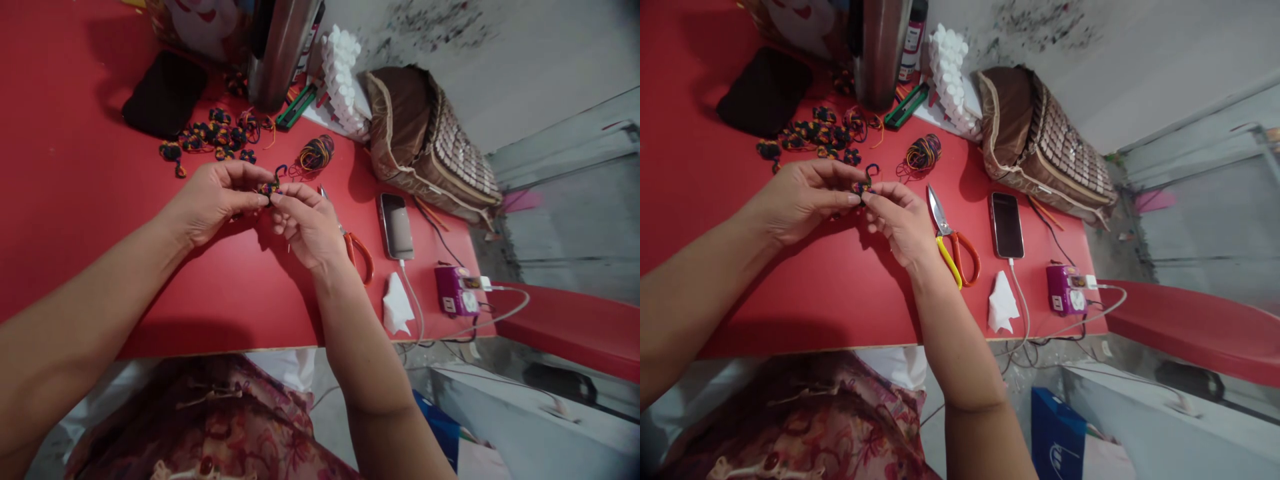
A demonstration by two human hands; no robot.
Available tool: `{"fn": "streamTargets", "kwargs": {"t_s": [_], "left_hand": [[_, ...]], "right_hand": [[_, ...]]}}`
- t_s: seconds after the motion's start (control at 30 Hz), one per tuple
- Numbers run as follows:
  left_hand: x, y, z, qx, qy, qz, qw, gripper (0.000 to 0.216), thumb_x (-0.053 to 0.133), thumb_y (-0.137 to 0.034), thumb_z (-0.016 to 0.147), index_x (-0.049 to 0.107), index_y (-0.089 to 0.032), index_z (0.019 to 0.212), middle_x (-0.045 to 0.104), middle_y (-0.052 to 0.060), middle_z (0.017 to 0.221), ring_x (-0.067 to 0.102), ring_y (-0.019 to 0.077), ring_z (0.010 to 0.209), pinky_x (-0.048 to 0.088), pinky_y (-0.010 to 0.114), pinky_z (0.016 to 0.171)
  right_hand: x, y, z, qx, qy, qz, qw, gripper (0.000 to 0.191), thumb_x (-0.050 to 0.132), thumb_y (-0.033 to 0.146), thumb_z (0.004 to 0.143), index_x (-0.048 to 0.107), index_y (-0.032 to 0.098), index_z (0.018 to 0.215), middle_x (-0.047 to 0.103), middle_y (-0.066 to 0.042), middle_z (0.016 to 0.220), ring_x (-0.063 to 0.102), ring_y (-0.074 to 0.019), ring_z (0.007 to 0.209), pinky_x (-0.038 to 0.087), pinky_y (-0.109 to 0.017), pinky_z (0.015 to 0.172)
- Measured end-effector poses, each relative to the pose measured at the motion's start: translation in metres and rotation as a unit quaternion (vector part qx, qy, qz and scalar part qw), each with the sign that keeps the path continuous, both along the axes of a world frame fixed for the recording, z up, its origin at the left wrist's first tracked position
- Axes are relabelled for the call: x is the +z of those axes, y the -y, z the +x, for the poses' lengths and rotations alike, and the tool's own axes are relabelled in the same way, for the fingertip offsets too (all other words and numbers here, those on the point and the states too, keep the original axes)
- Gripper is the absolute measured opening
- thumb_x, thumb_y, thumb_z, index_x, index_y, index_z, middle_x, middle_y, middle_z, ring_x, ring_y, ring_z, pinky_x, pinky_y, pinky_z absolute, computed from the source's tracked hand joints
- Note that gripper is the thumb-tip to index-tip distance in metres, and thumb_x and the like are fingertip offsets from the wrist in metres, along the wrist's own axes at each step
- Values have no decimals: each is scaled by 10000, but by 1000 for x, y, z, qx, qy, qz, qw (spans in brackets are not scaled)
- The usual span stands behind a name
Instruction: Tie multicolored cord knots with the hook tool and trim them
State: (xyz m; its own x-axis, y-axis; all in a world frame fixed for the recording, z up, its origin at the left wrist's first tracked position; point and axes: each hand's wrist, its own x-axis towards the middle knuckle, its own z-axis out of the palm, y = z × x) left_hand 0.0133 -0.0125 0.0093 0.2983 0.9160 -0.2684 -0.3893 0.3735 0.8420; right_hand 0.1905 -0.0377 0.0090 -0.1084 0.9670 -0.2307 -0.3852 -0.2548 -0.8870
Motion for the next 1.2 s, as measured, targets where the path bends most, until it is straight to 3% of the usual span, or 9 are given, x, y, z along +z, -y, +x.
{"fn": "streamTargets", "kwargs": {"t_s": [0.23, 0.53, 0.97, 1.2], "left_hand": [[6, -2, 1, 12, 46, -29, 998, 282, 827, 91, 777, 860, -148, 924, 823, 19, 821, 710, 135, 678, 574, 305, 746], [9, 3, 5, 10, 26, -7, 1000, 184, 773, -5, 944, 804, -136, 820, 771, 23, 726, 712, 116, 631, 598, 228, 676], [7, 6, 5, 11, -42, 28, 999, 135, 871, -31, 851, 819, -155, 836, 796, 39, 758, 727, 136, 678, 572, 225, 646], [4, 4, 4, 7, -31, 26, 999, 156, 898, -103, 902, 779, -165, 821, 719, 17, 700, 654, 129, 586, 541, 241, 552]], "right_hand": [[2, 1, -1, 1, -40, -16, 999, 231, 976, 174, 809, 762, 226, 879, 753, 70, 747, 708, -78, 681, 632, -189, 659], [-2, -2, -1, -22, -29, -59, 998, 332, 1008, 367, 834, 705, 247, 898, 775, 44, 778, 743, -122, 732, 663, -238, 712], [2, 0, -1, -40, -40, -53, 997, 175, 865, 145, 821, 721, 236, 860, 735, 59, 756, 740, -90, 724, 639, -199, 712], [-1, 0, -3, -45, -47, -7, 998, 254, 984, 185, 803, 748, 245, 874, 799, 62, 779, 781, -100, 721, 686, -218, 719]]}}
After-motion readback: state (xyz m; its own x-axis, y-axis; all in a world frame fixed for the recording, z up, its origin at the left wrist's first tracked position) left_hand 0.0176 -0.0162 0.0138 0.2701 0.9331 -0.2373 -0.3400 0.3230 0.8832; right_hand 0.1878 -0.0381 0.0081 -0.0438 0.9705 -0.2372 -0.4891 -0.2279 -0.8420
